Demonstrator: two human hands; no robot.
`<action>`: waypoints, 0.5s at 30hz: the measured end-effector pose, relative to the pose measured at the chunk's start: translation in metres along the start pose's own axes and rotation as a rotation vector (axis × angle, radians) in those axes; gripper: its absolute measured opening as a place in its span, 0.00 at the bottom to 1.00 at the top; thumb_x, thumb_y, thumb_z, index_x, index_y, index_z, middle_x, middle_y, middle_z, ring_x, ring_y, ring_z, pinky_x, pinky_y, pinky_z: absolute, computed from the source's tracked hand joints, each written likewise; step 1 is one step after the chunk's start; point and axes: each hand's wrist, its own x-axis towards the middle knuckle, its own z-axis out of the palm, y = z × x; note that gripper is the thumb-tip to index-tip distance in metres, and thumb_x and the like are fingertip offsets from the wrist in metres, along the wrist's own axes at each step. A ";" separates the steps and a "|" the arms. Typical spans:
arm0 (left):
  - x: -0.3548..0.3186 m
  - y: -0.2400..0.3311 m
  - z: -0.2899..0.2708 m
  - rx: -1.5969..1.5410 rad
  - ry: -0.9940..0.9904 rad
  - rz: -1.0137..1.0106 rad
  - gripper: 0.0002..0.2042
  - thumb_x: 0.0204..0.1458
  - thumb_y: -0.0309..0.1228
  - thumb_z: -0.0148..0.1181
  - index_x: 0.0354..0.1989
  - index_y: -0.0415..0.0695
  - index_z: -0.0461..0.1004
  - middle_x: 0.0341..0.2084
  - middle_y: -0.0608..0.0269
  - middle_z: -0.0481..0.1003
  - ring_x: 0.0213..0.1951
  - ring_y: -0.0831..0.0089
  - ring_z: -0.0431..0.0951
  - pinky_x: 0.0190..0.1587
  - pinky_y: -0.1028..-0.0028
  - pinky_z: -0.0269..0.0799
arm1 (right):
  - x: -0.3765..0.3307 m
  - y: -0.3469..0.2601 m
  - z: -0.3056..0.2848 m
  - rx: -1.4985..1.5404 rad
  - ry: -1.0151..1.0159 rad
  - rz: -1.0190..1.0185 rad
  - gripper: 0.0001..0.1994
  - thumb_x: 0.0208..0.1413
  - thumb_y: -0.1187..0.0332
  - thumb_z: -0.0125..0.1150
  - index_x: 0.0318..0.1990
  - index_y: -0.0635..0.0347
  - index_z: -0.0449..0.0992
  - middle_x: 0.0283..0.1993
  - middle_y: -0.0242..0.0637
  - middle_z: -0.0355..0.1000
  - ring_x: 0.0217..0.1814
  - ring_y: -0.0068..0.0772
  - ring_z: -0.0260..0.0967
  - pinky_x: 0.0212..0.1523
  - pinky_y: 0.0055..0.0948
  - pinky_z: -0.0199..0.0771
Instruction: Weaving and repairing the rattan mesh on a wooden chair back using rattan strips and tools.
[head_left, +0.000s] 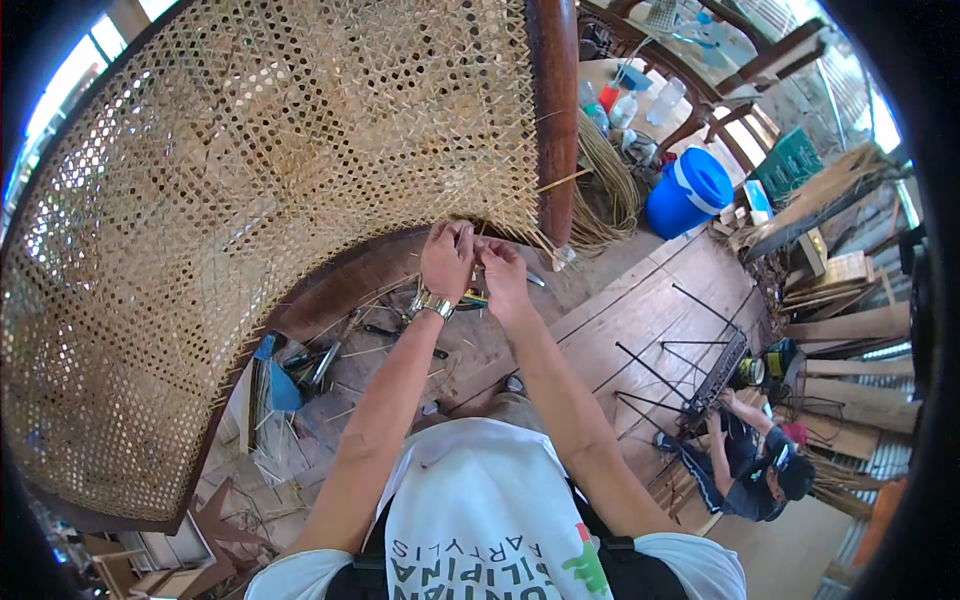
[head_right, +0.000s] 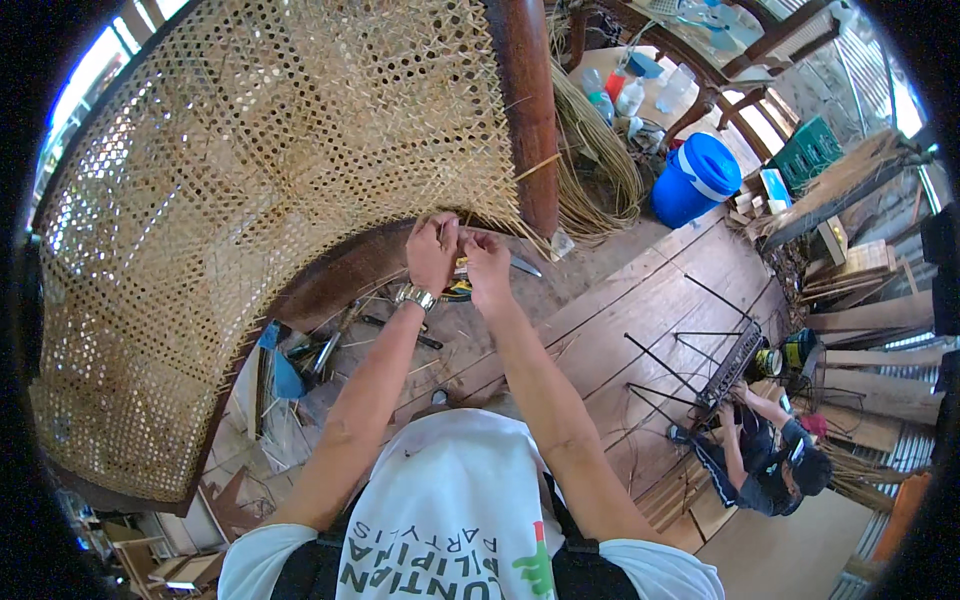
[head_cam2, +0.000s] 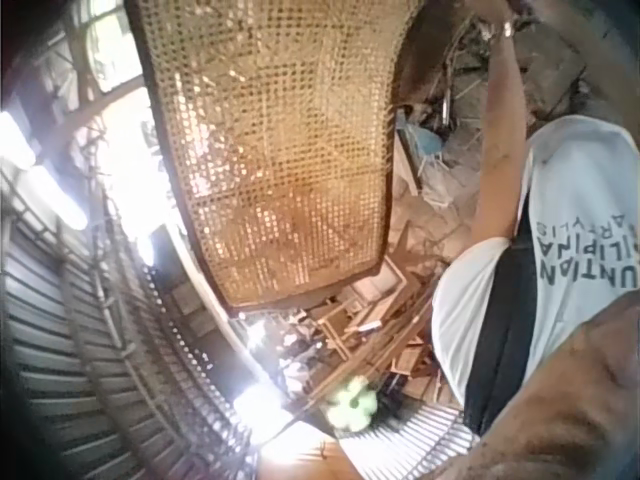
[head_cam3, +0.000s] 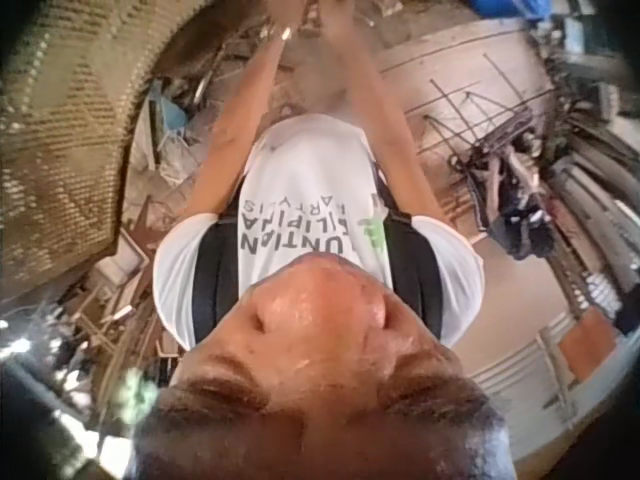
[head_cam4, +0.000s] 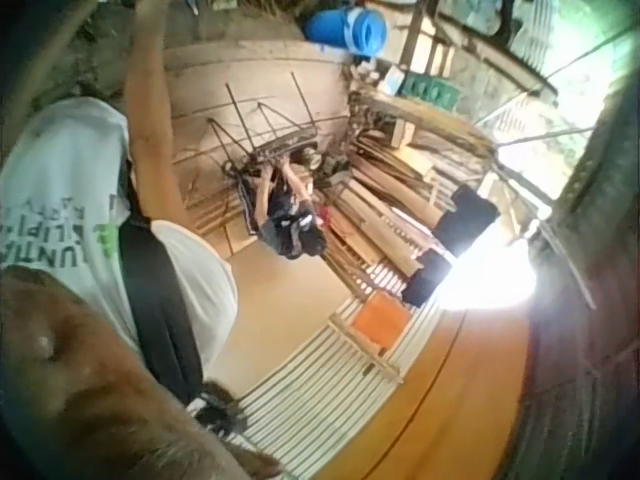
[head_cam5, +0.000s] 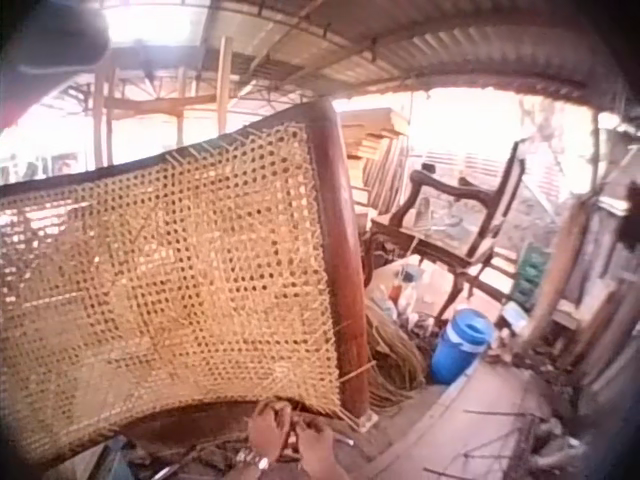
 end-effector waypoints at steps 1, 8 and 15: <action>0.003 0.000 -0.003 0.021 -0.026 -0.003 0.12 0.82 0.39 0.74 0.58 0.44 0.96 0.54 0.45 0.93 0.54 0.40 0.94 0.59 0.46 0.91 | 0.004 0.007 -0.002 0.007 0.004 -0.002 0.07 0.87 0.71 0.75 0.57 0.67 0.94 0.53 0.32 0.92 0.53 0.24 0.85 0.59 0.34 0.86; 0.017 0.015 -0.016 -0.023 -0.264 0.160 0.16 0.81 0.42 0.76 0.58 0.40 0.95 0.54 0.46 0.94 0.56 0.40 0.94 0.61 0.48 0.91 | 0.043 0.057 -0.007 -0.411 0.226 -0.195 0.16 0.87 0.63 0.75 0.54 0.73 0.94 0.48 0.37 0.94 0.42 0.26 0.86 0.45 0.38 0.87; 0.019 -0.027 0.003 0.093 -0.371 -0.179 0.24 0.75 0.57 0.79 0.54 0.44 0.97 0.45 0.42 0.96 0.51 0.35 0.97 0.55 0.41 0.93 | 0.019 0.063 -0.019 0.009 -0.004 -0.033 0.15 0.89 0.59 0.77 0.59 0.66 0.92 0.49 0.29 0.93 0.49 0.21 0.86 0.51 0.30 0.85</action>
